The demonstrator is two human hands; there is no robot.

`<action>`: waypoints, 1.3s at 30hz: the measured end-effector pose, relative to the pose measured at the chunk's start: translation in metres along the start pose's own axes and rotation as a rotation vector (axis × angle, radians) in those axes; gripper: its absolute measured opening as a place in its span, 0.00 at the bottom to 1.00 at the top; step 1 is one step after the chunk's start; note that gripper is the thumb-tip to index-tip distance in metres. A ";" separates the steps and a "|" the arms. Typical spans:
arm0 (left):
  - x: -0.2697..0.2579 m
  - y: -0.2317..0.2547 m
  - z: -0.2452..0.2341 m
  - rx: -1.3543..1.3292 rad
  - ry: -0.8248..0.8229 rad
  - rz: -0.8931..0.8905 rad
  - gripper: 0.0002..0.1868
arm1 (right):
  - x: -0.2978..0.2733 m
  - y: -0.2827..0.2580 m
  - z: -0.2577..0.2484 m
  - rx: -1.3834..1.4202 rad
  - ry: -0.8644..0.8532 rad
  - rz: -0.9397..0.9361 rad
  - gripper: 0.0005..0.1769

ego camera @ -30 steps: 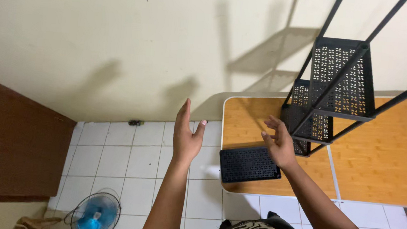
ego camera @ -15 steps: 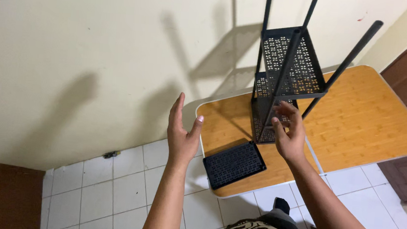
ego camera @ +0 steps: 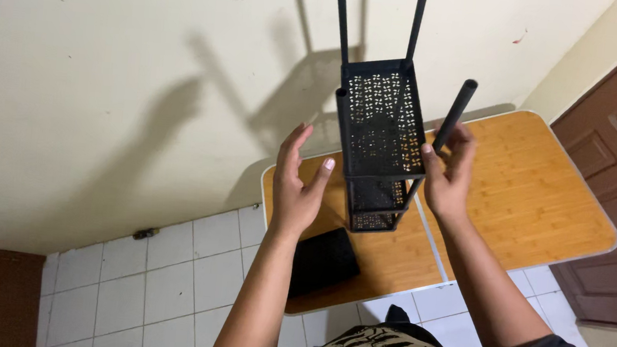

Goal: The person assembles a black perforated metal shelving unit by inserting cylindrical legs into the frame and stacking trays. They handle the trays and legs one at a time, aligning and securing each leg into the frame on a wooden table.

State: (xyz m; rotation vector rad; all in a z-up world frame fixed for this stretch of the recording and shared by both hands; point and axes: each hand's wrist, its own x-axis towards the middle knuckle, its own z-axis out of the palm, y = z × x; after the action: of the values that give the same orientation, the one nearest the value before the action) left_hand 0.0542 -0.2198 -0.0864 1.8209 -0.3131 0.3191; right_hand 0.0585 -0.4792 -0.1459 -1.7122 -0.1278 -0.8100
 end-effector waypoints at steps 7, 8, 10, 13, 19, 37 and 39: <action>0.021 -0.007 0.083 -0.338 0.020 -0.013 0.14 | 0.020 0.045 -0.012 0.247 -0.281 0.143 0.17; 0.021 -0.007 0.089 -0.290 0.046 -0.019 0.10 | 0.024 0.050 -0.017 0.251 -0.292 0.133 0.17; 0.019 -0.006 0.100 -0.255 0.047 -0.009 0.06 | 0.032 0.059 -0.027 0.291 -0.302 0.132 0.17; 0.020 -0.001 0.113 -0.270 -0.008 0.030 0.04 | 0.046 0.067 -0.038 0.365 -0.301 0.146 0.18; 0.019 0.000 0.127 -0.121 -0.024 0.067 0.06 | 0.040 0.067 -0.052 0.340 -0.274 0.123 0.17; 0.030 -0.001 0.117 -0.176 -0.105 0.074 0.04 | 0.033 0.069 -0.045 0.306 -0.191 0.139 0.17; 0.034 -0.005 0.109 -0.264 -0.169 0.107 0.04 | 0.028 0.069 -0.043 0.296 -0.157 0.135 0.16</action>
State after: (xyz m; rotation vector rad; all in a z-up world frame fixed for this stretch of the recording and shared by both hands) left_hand 0.0937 -0.3253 -0.1069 1.5765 -0.5463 0.1882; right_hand 0.0943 -0.5484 -0.1825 -1.4842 -0.2255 -0.5276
